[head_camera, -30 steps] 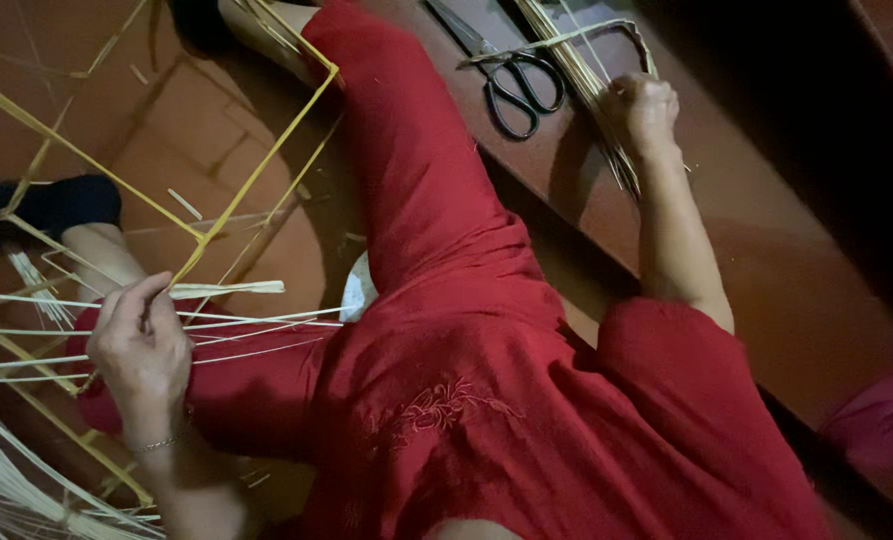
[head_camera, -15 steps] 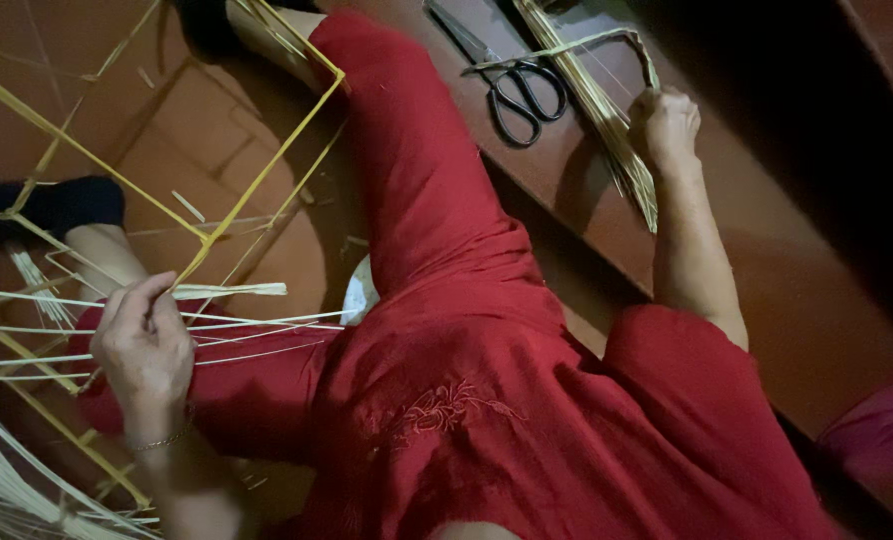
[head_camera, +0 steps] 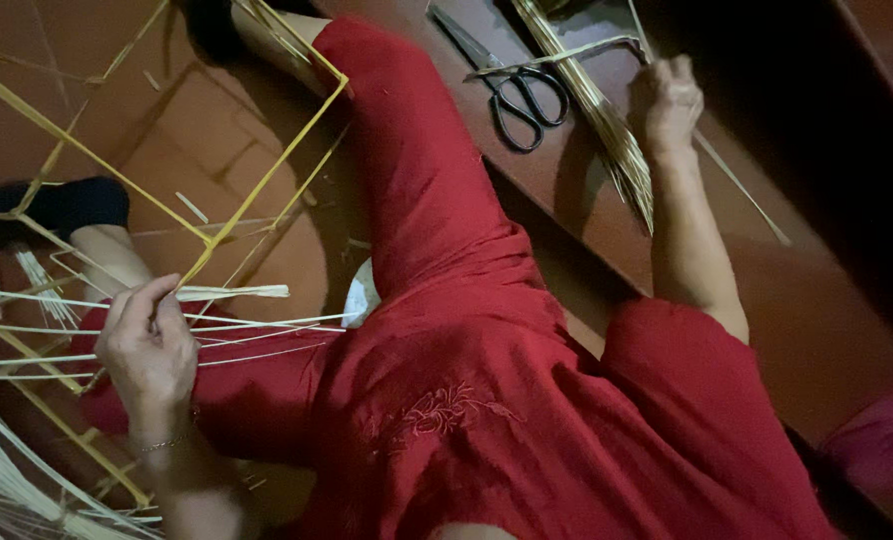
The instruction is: The person sits on the floor and weaves thin palm leaf strips onto a yellow bamboo frame, threading and folding strips around the frame bars and pulling them tight to build up the woven structure. They select strips from bundles beside them and work section by section around the frame.
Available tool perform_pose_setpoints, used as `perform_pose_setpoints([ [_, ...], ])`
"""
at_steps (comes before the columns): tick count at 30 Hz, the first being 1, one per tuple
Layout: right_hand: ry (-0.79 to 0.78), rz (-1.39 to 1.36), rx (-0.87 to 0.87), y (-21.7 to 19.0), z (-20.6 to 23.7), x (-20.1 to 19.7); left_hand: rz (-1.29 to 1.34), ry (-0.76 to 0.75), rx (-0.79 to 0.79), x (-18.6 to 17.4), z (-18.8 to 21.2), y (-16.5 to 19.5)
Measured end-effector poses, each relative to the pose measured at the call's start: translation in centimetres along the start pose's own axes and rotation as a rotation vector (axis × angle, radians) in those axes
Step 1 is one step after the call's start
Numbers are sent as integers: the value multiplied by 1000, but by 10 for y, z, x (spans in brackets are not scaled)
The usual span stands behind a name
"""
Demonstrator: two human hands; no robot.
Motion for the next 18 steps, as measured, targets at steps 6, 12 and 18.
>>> perform_pose_setpoints([
  [6, -67, -65, 47, -5, 24, 33, 16, -3, 14, -1, 1, 1],
  [12, 3, 115, -31, -12, 25, 11, 70, 10, -4, 1, 2, 3],
  [18, -278, -20, 132, 27, 38, 29, 40, 9, 10, 0, -1, 10],
])
Point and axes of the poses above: each hand's wrist, its own z-axis away from the middle knuckle, its own x-axis out of the palm, y = z × x, the point moved 9 cm from there along -z, towards the middle knuckle, and after that the axes turned 15 degrees about -y, right-handed, at the moved point
